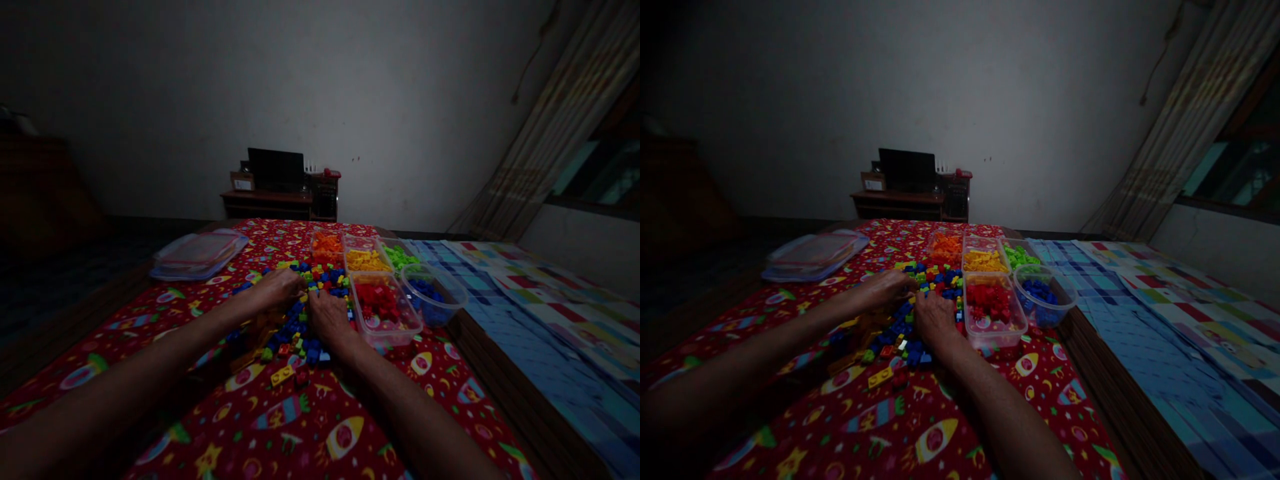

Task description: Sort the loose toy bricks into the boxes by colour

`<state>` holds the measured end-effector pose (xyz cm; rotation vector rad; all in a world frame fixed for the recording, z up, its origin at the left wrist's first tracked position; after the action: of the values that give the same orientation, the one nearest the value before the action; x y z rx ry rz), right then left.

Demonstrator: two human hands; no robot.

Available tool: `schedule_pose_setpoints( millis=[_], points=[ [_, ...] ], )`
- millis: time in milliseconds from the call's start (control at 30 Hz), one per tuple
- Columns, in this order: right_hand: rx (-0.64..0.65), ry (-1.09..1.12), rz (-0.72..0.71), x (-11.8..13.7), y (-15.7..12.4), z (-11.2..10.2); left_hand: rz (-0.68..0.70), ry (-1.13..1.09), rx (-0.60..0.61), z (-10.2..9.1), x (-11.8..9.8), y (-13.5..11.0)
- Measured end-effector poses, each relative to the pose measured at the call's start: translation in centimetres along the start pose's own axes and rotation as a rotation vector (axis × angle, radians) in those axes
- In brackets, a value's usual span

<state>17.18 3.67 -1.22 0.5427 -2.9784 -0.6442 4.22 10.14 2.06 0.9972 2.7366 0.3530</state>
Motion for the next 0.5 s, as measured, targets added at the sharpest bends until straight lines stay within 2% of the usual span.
schedule_pose_setpoints(
  millis=[133,333,400,500],
  points=[
    [0.007,0.0,-0.005,0.0,0.0,0.0,-0.101,-0.134,-0.049,0.3,0.5,0.5],
    [-0.025,0.012,-0.008,0.0,0.0,0.0,-0.31,-0.791,-0.172,0.4,2.2,0.8],
    [-0.018,0.006,-0.008,0.0,0.0,0.0,-0.359,-0.849,-0.188,0.2,2.5,0.7],
    [-0.017,-0.004,-0.012,0.0,0.0,0.0,-0.384,-0.816,-0.213,0.1,2.5,0.6]
  ],
)
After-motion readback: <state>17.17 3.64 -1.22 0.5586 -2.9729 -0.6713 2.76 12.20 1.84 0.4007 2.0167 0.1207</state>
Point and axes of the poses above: each hand's wrist, its own y-axis towards the middle knuckle, its own z-axis out of the palm, x = y × z, the point moved 3 cm from there along y, towards the middle knuckle, and after that the axes turned 8 degrees about -x, right-handed, at the moved point
